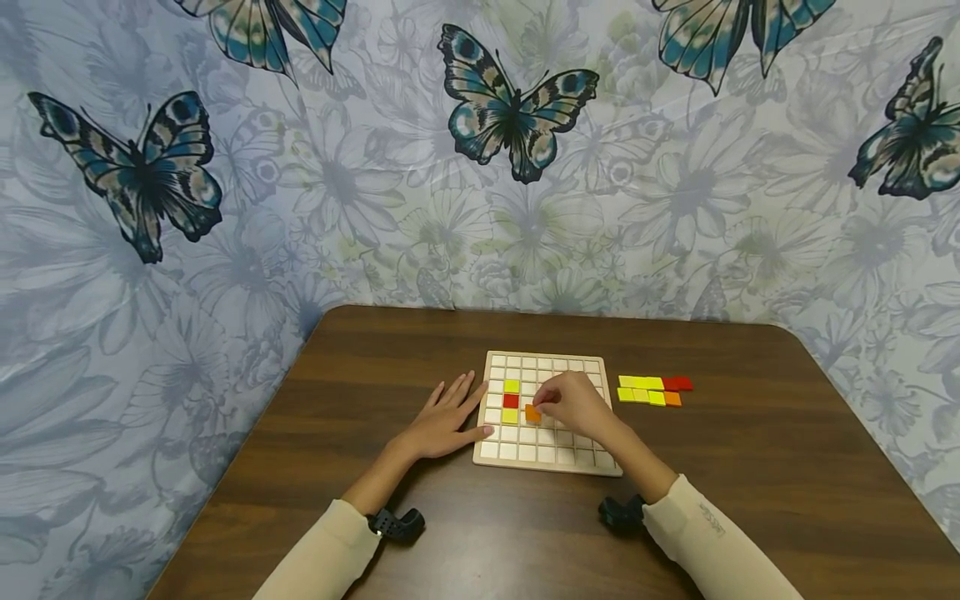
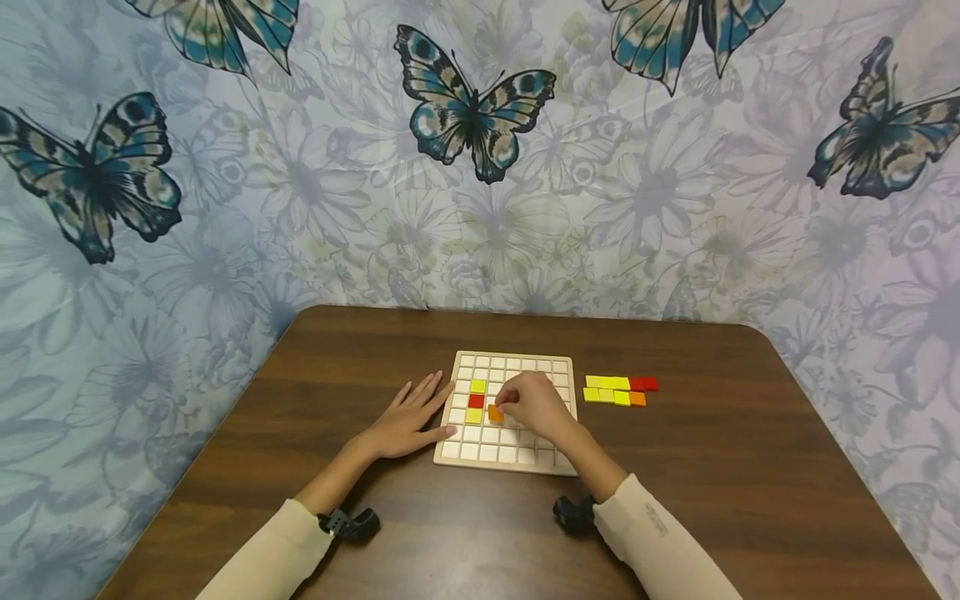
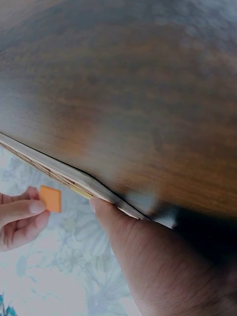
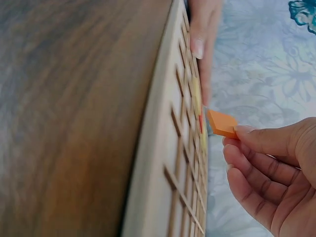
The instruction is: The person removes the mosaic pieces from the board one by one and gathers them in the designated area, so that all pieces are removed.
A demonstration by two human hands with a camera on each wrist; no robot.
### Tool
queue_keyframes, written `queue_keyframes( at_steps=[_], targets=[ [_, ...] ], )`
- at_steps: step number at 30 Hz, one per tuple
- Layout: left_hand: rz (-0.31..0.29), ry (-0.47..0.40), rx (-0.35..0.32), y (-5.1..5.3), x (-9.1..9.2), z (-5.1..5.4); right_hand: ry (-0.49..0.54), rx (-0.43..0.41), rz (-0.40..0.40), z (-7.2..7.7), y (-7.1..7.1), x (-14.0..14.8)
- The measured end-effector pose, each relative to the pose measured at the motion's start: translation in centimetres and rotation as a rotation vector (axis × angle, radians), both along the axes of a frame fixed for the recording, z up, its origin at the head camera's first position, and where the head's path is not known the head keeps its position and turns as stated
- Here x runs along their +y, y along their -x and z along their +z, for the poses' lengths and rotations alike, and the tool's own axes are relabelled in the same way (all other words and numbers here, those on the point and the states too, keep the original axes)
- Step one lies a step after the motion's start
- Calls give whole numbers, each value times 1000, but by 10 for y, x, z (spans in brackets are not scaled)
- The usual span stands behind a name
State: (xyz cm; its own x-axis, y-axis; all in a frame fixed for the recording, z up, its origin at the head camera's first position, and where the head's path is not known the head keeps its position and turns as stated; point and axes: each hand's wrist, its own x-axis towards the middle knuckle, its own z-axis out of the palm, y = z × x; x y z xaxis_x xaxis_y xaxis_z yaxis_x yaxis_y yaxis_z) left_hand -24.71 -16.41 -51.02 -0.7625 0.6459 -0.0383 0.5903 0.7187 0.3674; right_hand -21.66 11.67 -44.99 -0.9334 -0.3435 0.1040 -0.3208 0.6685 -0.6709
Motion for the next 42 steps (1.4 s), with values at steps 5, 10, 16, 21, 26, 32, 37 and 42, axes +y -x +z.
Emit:
queue_keyframes(
  at_steps=[5,10,16,21,26,32,37,42],
  targets=[
    [-9,-5,4,0,0,0,-4,27,-24,10,-6,15],
    [-19,-9,-8,-1,0,3,17,40,-51,21,-13,31],
    [-19,1,-8,-1,0,4,33,28,-94,26,-20,49],
    [-13,11,-8,-1,-1,3,33,31,-118,26,-24,62],
    [-8,10,-12,1,0,2,52,37,-126,29,-24,74],
    [-14,-4,-8,1,1,3,66,18,-158,36,-25,89],
    [-22,-20,-10,-1,-1,4,41,-3,-199,41,-23,105],
    [-24,-24,-2,1,-1,3,18,0,-228,43,-21,122]
  ],
)
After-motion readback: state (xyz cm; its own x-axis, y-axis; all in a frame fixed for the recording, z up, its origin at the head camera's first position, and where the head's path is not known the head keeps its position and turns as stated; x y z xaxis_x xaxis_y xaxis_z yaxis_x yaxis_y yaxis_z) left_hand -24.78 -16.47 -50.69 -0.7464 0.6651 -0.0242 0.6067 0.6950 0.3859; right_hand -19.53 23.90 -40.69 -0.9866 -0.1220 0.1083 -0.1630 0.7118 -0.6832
